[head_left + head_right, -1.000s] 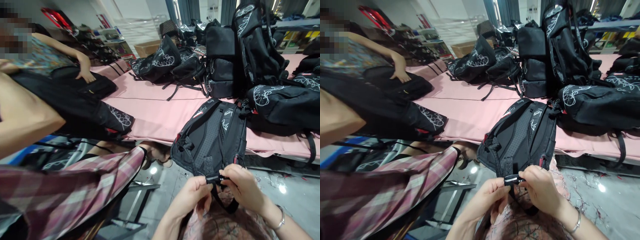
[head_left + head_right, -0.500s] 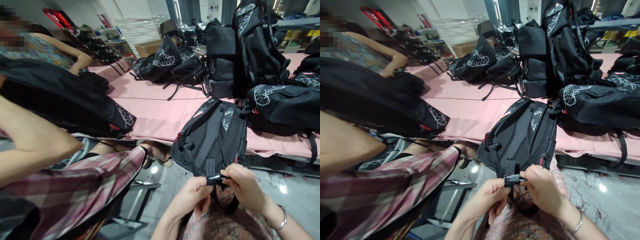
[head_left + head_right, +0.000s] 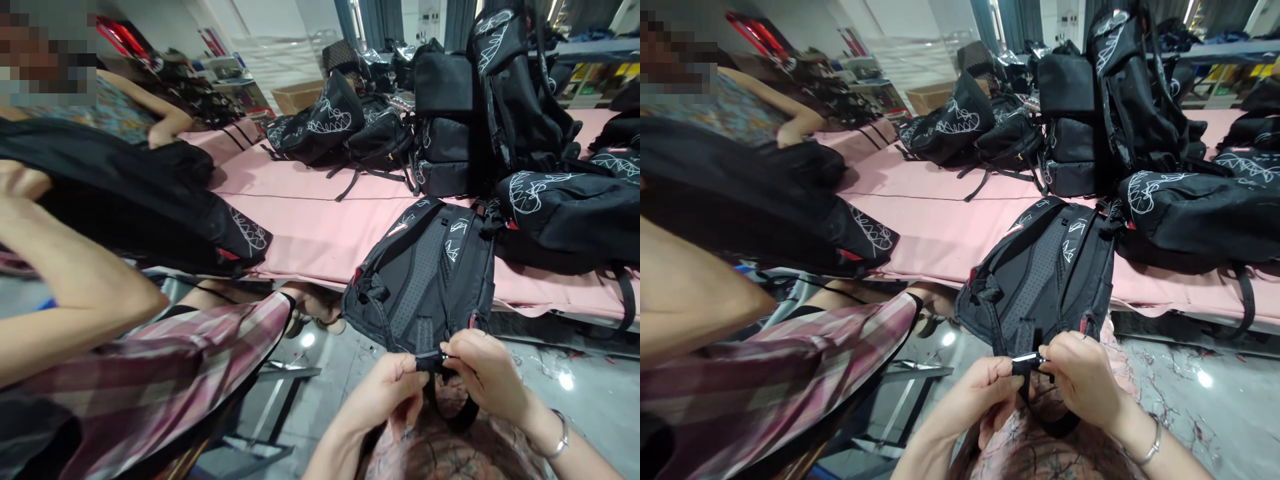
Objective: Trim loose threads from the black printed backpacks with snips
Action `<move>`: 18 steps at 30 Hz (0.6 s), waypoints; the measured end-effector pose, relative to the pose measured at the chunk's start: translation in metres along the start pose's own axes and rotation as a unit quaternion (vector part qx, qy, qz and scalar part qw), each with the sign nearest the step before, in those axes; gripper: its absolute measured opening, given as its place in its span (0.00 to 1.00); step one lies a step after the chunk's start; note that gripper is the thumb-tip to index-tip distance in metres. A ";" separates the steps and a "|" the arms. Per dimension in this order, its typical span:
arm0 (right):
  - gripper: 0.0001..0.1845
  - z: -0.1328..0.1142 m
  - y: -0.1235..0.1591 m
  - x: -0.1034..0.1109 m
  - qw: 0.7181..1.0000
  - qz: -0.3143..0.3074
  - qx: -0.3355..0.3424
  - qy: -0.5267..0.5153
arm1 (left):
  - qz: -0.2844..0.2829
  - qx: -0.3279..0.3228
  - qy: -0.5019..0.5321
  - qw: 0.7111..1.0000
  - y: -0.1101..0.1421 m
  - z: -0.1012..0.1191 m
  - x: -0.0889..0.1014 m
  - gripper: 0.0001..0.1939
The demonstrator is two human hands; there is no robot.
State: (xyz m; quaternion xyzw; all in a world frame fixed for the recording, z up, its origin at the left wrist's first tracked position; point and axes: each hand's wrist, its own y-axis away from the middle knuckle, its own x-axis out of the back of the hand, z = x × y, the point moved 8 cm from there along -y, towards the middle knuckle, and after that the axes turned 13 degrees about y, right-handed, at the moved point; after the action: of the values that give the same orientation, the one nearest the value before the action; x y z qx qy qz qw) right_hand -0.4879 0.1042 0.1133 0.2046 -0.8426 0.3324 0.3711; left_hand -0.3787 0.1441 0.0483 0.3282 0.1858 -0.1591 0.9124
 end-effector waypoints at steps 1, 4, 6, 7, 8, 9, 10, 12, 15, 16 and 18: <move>0.07 0.000 0.001 0.001 1.000 0.005 -0.002 -0.013 | 0.004 -0.005 0.000 1.000 0.001 0.001 0.001 0.21; 0.06 0.008 0.005 0.005 0.996 0.030 -0.030 -0.082 | -0.059 -0.025 -0.064 0.996 0.011 0.008 -0.002 0.20; 0.06 0.029 0.010 0.007 0.987 0.059 -0.093 -0.114 | -0.156 -0.051 -0.145 0.976 0.024 0.015 -0.007 0.18; 0.07 0.044 0.014 0.008 0.981 0.070 -0.132 -0.123 | -0.190 -0.068 -0.166 0.965 0.030 0.021 -0.006 0.20; 0.08 0.061 0.017 0.007 0.974 0.079 -0.172 -0.128 | -0.194 -0.084 -0.163 0.964 0.033 0.030 0.001 0.25; 0.10 0.080 0.020 0.005 0.966 0.081 -0.206 -0.135 | -0.163 -0.104 -0.141 0.971 0.032 0.044 0.015 0.30; 0.13 0.099 0.023 0.002 0.959 0.078 -0.231 -0.145 | -0.101 -0.134 -0.113 0.979 0.029 0.061 0.034 0.31; 0.18 0.143 0.028 -0.003 0.943 0.081 -0.287 -0.150 | 0.074 -0.213 -0.089 0.970 0.021 0.103 0.084 0.27; 0.17 0.207 0.036 -0.009 0.907 0.111 -0.364 -0.179 | 0.238 -0.296 -0.123 0.917 0.000 0.161 0.143 0.29; 0.18 0.224 0.037 -0.011 0.900 0.123 -0.379 -0.179 | 0.252 -0.302 -0.157 0.906 -0.014 0.174 0.156 0.32; 0.23 0.250 0.036 -0.015 0.882 0.153 -0.411 -0.174 | 0.321 -0.273 -0.249 0.872 -0.041 0.190 0.184 0.37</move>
State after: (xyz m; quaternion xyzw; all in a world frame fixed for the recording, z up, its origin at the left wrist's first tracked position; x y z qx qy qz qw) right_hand -0.6218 -0.0474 -0.0386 -0.0430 -0.9753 -0.0316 0.2142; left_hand -0.1892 -0.0413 0.0805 0.0568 -0.1271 0.1228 0.9826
